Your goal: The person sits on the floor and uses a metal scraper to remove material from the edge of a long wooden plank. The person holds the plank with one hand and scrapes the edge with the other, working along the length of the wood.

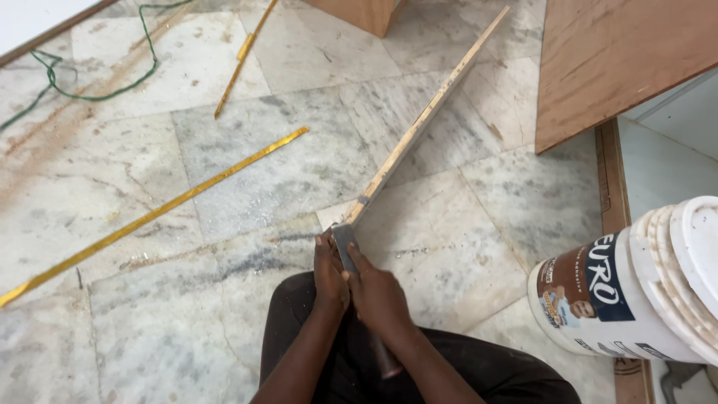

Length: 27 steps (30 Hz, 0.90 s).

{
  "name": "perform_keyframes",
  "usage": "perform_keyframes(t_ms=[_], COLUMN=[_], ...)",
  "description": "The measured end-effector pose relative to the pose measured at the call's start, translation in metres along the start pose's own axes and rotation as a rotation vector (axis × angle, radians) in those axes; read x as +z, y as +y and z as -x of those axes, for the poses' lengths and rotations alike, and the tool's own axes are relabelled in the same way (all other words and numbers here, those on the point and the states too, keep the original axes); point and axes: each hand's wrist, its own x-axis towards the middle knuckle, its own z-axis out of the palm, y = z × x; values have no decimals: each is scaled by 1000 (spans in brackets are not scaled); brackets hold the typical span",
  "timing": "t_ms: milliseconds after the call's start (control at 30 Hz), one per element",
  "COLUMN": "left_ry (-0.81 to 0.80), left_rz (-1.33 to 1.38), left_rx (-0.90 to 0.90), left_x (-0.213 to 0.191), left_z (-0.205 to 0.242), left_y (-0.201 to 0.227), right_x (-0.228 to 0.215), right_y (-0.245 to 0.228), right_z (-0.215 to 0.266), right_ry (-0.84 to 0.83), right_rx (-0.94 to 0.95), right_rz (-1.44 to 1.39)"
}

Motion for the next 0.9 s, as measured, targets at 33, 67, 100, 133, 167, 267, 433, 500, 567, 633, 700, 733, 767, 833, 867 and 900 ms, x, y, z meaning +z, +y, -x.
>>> perform_keyframes(t_ms=[33, 67, 100, 133, 167, 267, 433, 500, 567, 633, 700, 733, 767, 833, 867, 900], left_ry=[-37, -74, -41, -8, 34, 4, 5, -4, -16, 24, 28, 7, -22, 40, 67, 64], left_rz=[18, 36, 34, 32, 27, -20, 7, 12, 23, 13, 30, 45, 53, -65, -123, -139], left_rx=[23, 46, 13, -21, -73, -13, -20, -1, -2, -42, -33, 0, 41, -27, -57, -30], left_x=[1, 1, 3, 5, 3, 4, 9, 4, 7, 8, 5, 3, 0, 4, 7, 11], left_z=[-1, -4, -7, -10, -2, 1, -3, 1, 0, -2, 1, 0, -4, -2, -5, -7], left_y=[-1, 0, -1, 0, -2, 2, 4, 2, 3, 5, -2, -5, -3, -3, -2, -2], right_x=[1, -1, -3, -6, -10, -19, -16, -24, -24, -18, -20, -22, -26, -42, -41, -39], right_y=[-3, -5, -6, -8, -7, -6, -6, 2, 3, 6, 10, 12, 11, 9, 4, 1], right_z=[-3, -2, 3, 4, 4, 0, 1, -17, -21, -3, -22, -28, -33, -37, -35, -28], right_ry=[77, 19, -48, -115, -83, -53, -36, -5, -25, -102, 51, 123, 68, -32, -42, -58], right_rx=[-114, -42, 32, 107, 135, 215, 132, 233, 250, 198, 137, 112, 169, 278, 266, 258], right_rz=[62, 13, -32, -76, -117, -203, -41, -152, -177, -91, -43, -21, -54, -122, -115, -92])
